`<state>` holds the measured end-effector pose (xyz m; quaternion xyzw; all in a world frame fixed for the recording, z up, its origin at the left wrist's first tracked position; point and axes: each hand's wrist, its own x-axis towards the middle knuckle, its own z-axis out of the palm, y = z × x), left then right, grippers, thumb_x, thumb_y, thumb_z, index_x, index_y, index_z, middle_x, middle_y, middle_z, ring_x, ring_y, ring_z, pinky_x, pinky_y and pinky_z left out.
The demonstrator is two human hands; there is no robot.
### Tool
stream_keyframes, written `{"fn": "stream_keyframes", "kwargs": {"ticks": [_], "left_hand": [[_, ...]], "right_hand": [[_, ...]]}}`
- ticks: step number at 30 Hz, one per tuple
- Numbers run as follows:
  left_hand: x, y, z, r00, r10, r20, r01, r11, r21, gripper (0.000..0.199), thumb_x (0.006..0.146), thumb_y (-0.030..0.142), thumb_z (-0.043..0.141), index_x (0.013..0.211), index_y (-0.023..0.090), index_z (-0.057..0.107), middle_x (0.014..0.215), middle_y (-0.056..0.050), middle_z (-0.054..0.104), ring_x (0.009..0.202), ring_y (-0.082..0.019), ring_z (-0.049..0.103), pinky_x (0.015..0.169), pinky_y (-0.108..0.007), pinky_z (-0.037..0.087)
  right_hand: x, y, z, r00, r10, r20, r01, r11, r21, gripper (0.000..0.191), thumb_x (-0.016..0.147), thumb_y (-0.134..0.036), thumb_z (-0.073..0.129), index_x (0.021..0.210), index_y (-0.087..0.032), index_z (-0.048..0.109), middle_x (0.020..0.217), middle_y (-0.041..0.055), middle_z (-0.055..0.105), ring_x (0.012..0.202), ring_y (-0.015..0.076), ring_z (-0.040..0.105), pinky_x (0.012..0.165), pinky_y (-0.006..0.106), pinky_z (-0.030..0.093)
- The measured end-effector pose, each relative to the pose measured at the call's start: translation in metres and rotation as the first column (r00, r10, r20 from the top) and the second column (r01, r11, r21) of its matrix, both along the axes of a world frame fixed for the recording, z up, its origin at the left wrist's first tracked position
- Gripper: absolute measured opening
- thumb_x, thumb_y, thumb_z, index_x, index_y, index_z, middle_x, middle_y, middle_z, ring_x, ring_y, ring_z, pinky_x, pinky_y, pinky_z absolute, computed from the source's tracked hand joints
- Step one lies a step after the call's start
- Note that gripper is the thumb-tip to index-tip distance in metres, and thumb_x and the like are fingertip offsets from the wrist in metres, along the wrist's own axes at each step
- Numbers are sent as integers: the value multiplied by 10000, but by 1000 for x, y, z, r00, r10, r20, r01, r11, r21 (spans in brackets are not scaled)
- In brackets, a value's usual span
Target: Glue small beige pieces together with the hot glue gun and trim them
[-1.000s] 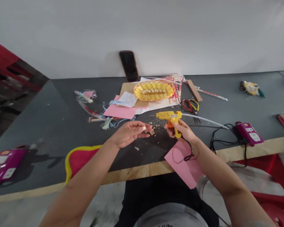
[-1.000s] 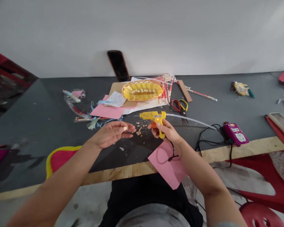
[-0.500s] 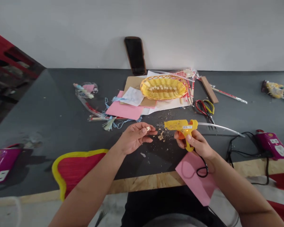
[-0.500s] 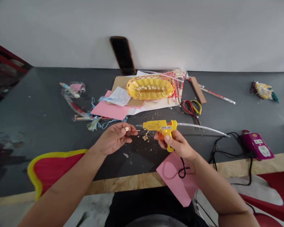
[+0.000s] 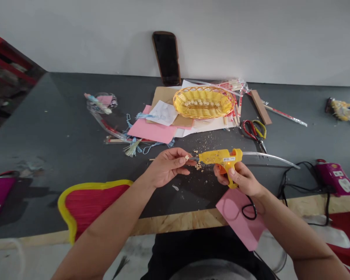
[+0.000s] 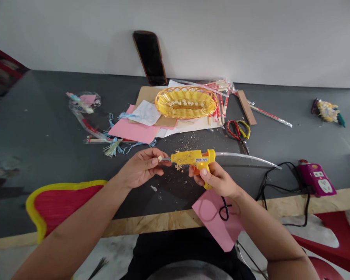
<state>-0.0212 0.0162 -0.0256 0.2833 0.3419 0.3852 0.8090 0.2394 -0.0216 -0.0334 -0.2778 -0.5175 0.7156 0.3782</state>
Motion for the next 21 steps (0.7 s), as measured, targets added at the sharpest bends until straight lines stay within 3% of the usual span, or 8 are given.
{"fn": "stream_keyframes", "kwargs": {"ticks": [6, 9, 21], "left_hand": [[0, 0, 1, 1000, 13, -1, -13, 1000, -11, 276, 623, 251, 915, 745, 125, 702, 792, -17, 748, 802, -200, 767, 548, -189, 629], [0, 0, 1, 1000, 2, 0, -2, 1000, -3, 272, 647, 260, 904, 772, 124, 704, 799, -26, 752, 807, -197, 766, 571, -188, 630], [-1, -2, -1, 999, -54, 4, 54, 999, -4, 287, 701, 282, 872, 866, 109, 714, 793, -77, 782, 794, -202, 765, 608, -222, 633]], "right_hand": [[1, -1, -2, 1000, 13, 5, -13, 1000, 0, 337, 975, -504, 509, 1038, -194, 622, 851, 35, 520, 606, 109, 411, 540, 280, 287], [0, -1, -4, 1000, 12, -6, -12, 1000, 15, 304, 985, -478, 502, 1048, -205, 619, 930, 50, 537, 608, 101, 422, 542, 279, 297], [1, -2, -3, 998, -1, 62, -1, 999, 32, 340, 978, -506, 503, 1063, -197, 619, 906, 48, 530, 617, 106, 422, 546, 282, 292]]}}
